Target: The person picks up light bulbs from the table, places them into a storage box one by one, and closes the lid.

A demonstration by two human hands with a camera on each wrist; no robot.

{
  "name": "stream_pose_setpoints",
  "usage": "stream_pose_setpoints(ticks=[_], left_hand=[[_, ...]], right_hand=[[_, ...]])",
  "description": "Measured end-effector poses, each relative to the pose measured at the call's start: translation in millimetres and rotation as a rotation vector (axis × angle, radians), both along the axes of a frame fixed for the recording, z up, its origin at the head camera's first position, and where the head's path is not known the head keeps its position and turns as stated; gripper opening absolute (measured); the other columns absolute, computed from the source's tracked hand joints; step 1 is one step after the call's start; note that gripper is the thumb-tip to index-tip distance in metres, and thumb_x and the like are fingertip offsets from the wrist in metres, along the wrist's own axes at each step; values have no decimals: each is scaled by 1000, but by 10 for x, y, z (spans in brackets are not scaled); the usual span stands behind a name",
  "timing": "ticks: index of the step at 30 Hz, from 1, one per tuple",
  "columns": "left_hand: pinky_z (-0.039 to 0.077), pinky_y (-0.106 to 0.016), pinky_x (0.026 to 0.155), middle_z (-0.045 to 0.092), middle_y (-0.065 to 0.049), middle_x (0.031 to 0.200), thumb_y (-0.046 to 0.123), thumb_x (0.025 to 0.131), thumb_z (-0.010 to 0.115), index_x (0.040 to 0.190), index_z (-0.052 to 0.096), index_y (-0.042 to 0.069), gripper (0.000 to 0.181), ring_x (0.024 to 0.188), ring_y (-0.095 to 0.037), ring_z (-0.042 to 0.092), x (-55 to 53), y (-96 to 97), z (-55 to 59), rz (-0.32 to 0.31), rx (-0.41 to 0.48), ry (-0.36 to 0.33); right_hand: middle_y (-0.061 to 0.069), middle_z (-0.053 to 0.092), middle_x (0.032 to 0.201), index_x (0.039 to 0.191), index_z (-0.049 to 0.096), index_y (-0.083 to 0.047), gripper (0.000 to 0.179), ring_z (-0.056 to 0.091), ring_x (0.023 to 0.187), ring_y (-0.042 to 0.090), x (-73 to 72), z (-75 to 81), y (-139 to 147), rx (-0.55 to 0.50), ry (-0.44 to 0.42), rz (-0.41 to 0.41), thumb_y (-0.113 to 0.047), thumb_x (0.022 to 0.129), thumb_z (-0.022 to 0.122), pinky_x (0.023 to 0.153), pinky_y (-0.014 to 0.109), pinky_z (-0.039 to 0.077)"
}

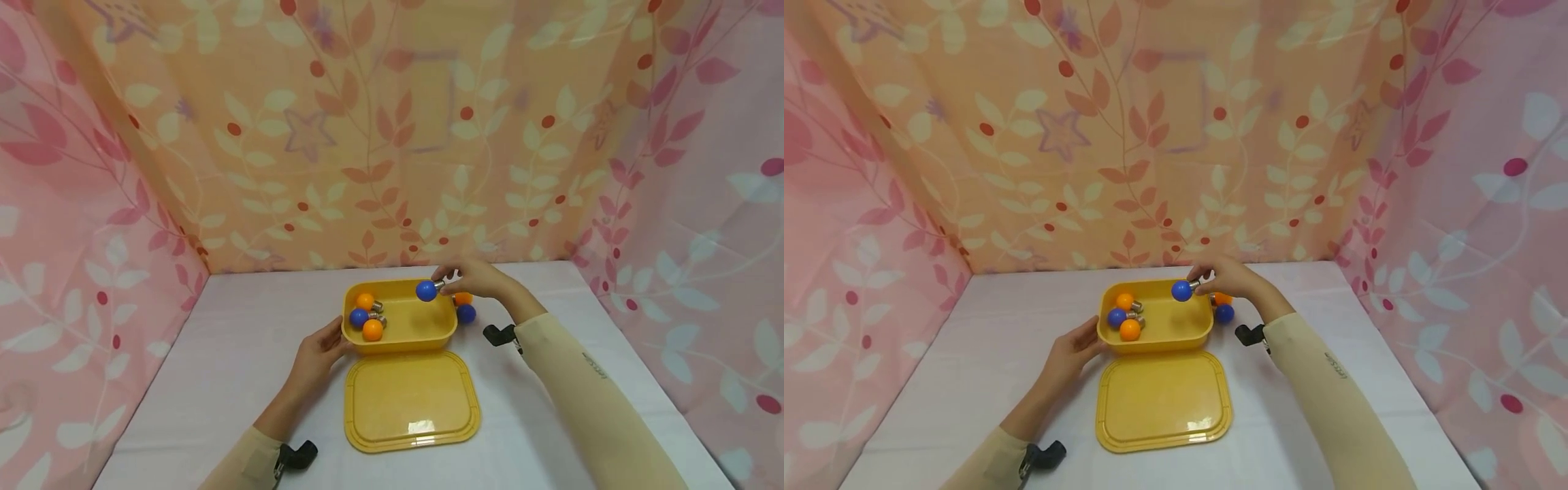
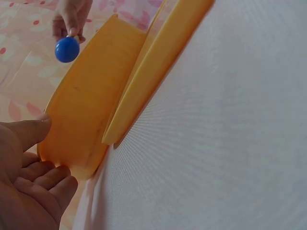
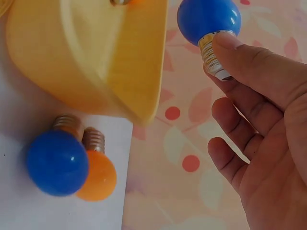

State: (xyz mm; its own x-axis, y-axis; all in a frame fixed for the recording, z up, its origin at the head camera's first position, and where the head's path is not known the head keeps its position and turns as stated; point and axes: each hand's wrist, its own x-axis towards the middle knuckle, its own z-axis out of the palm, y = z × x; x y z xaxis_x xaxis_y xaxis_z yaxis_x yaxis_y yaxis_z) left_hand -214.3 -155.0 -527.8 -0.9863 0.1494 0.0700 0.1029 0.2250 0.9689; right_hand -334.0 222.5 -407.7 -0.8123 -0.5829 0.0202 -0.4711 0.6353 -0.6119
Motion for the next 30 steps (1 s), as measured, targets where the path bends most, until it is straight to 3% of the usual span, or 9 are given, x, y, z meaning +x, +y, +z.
stream_pose_setpoints(ticks=[4,11,22,30], left_hand=[[49,-25,105,48,-8,157,16,97,73,156,43,9,67,141,-24,51,-5,-17,0,-2,5,7],[50,-25,104,48,-9,157,16,97,72,156,43,8,66,140,-26,52,3,-16,-7,-8,10,1],[49,-25,104,48,-8,157,16,96,74,156,43,9,67,141,-26,51,-16,9,-23,-2,18,0],[49,-24,104,49,-6,157,16,96,74,156,43,9,67,141,-24,51,-13,20,-50,-3,21,7]], right_hand=[[-13,73,110,109,77,-31,21,58,107,22,-105,8,-146,15,-39,35,-27,89,82,94,41,54],[-11,73,109,111,77,-30,21,56,110,22,-196,13,-352,70,-100,61,-23,91,80,93,38,54],[-9,68,109,107,79,-25,22,57,104,18,-358,-82,-611,148,-59,140,-19,87,84,94,33,53],[-9,69,105,110,80,-21,23,57,105,22,-394,-194,-763,206,-41,177,-18,88,83,96,33,50]])
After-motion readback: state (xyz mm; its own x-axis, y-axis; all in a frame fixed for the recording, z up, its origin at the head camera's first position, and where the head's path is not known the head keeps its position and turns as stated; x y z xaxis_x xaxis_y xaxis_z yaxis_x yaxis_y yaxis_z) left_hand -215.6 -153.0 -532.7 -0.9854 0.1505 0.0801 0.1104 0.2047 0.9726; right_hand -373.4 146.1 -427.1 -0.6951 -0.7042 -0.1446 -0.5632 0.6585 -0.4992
